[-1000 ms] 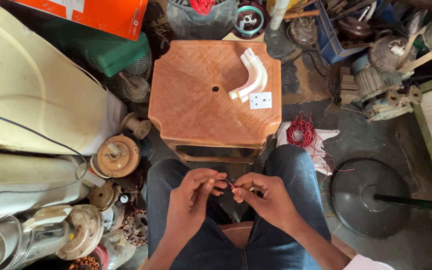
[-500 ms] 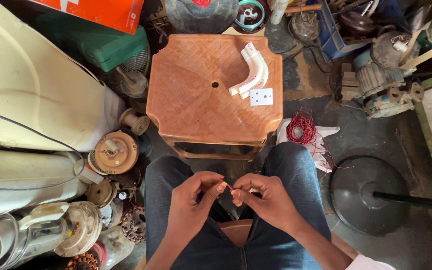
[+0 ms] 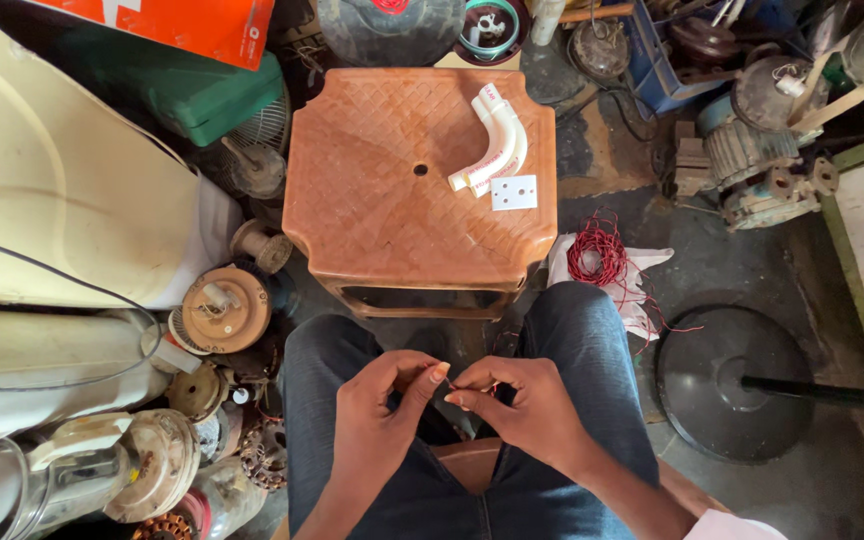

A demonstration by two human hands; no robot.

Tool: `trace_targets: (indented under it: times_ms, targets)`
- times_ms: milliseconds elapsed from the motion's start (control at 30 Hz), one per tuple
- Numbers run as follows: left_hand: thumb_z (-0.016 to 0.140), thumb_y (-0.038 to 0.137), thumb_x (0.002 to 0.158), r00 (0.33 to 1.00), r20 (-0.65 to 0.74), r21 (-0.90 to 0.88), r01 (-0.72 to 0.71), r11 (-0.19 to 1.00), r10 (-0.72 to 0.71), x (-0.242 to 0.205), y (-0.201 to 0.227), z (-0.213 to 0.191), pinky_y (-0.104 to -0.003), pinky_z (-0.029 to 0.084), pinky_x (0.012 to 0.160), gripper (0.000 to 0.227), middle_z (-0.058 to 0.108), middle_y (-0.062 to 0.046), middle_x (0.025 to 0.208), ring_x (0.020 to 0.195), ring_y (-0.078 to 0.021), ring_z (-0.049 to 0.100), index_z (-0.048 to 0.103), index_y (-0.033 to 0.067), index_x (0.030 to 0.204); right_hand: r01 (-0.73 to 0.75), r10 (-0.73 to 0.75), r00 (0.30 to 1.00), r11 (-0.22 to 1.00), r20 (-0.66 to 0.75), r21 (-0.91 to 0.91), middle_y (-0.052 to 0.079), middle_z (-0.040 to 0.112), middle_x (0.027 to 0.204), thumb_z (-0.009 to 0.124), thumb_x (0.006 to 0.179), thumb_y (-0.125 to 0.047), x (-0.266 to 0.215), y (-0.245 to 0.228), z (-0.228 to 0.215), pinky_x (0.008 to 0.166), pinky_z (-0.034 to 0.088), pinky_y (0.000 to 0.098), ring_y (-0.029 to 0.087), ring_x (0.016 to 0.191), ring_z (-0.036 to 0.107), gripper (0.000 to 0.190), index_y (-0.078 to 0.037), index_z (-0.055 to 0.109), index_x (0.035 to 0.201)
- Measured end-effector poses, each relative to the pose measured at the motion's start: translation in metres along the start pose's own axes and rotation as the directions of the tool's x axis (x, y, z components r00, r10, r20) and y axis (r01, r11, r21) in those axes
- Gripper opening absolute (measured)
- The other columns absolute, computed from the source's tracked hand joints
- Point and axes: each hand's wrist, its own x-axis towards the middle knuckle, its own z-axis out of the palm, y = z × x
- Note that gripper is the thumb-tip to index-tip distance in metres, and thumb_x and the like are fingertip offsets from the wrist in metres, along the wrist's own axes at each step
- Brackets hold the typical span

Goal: The person twists two red electrical wires together by hand. They then insert the twisted wires into a white electrical socket and secure them with screws. Finally, they place the socket into a white plastic conduit pipe.

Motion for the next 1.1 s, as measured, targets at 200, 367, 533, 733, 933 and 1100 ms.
trace_targets:
  times_ms: [200, 367, 533, 733, 933, 1100]
  targets:
    - [0.075, 0.014, 0.091, 0.993, -0.076, 0.166, 0.104, 0.981, -0.093, -0.003, 0.007, 0.010, -0.028, 0.047, 0.050, 0.018, 0.071, -0.006, 0.074, 0.055, -0.0141, 0.061, 0.079, 0.0078, 0.107, -0.005, 0.001, 0.998, 0.998, -0.066, -0.062, 0.003, 0.080, 0.077, 0.084, 0.080, -0.010, 0.000, 0.001, 0.004, 0.058, 0.053, 0.0249, 0.007, 0.063, 0.069, 0.012, -0.004, 0.079, 0.089]
    - [0.069, 0.014, 0.096, 0.997, -0.076, 0.130, 0.010, 0.991, 0.000, -0.004, 0.005, 0.009, -0.024, 0.051, 0.057, 0.016, 0.072, -0.006, 0.085, 0.066, -0.0115, 0.068, 0.077, 0.0063, 0.108, 0.059, -0.064, 0.994, 0.996, -0.085, -0.065, 0.003, 0.080, 0.079, 0.083, 0.082, -0.009, -0.002, -0.001, 0.005, 0.059, 0.055, 0.0250, 0.008, 0.066, 0.071, 0.011, -0.003, 0.078, 0.091]
    - [0.062, 0.019, 0.100, 0.972, 0.011, -0.193, 0.233, 0.953, -0.235, -0.003, -0.005, 0.012, -0.024, 0.059, 0.068, 0.023, 0.077, -0.006, 0.085, 0.078, -0.0094, 0.072, 0.074, 0.0015, 0.109, 0.093, -0.100, 0.992, 0.992, -0.076, -0.086, 0.005, 0.080, 0.081, 0.081, 0.084, -0.007, -0.002, -0.001, 0.003, 0.060, 0.056, 0.0248, 0.009, 0.067, 0.073, 0.011, -0.002, 0.077, 0.094]
    - [0.062, 0.021, 0.100, 0.960, 0.051, -0.189, 0.279, 0.942, -0.274, -0.003, -0.008, 0.012, -0.025, 0.059, 0.068, 0.025, 0.077, -0.006, 0.082, 0.076, -0.0100, 0.072, 0.075, 0.0002, 0.105, -0.043, 0.043, 0.994, 0.999, -0.105, 0.004, 0.005, 0.082, 0.079, 0.080, 0.084, -0.008, -0.003, 0.002, 0.006, 0.062, 0.060, 0.0240, 0.009, 0.070, 0.078, 0.012, -0.002, 0.076, 0.093]
    - [0.063, 0.020, 0.099, 0.980, 0.049, -0.117, 0.199, 0.973, -0.195, -0.002, -0.002, 0.011, -0.024, 0.060, 0.068, 0.023, 0.079, -0.005, 0.081, 0.076, -0.0097, 0.075, 0.074, 0.0004, 0.105, -0.033, 0.034, 0.992, 0.999, -0.119, 0.011, 0.006, 0.083, 0.082, 0.079, 0.085, -0.006, -0.001, 0.002, 0.004, 0.067, 0.061, 0.0234, 0.009, 0.077, 0.080, 0.012, -0.001, 0.077, 0.095]
    - [0.062, 0.020, 0.099, 0.986, 0.056, -0.109, 0.160, 0.981, -0.155, -0.003, 0.002, 0.012, -0.025, 0.061, 0.068, 0.024, 0.079, -0.005, 0.082, 0.077, -0.0103, 0.076, 0.074, 0.0003, 0.109, -0.034, 0.033, 0.992, 0.999, -0.123, -0.005, 0.005, 0.083, 0.082, 0.080, 0.084, -0.007, -0.001, -0.002, 0.005, 0.066, 0.061, 0.0230, 0.008, 0.076, 0.080, 0.012, -0.002, 0.078, 0.094]
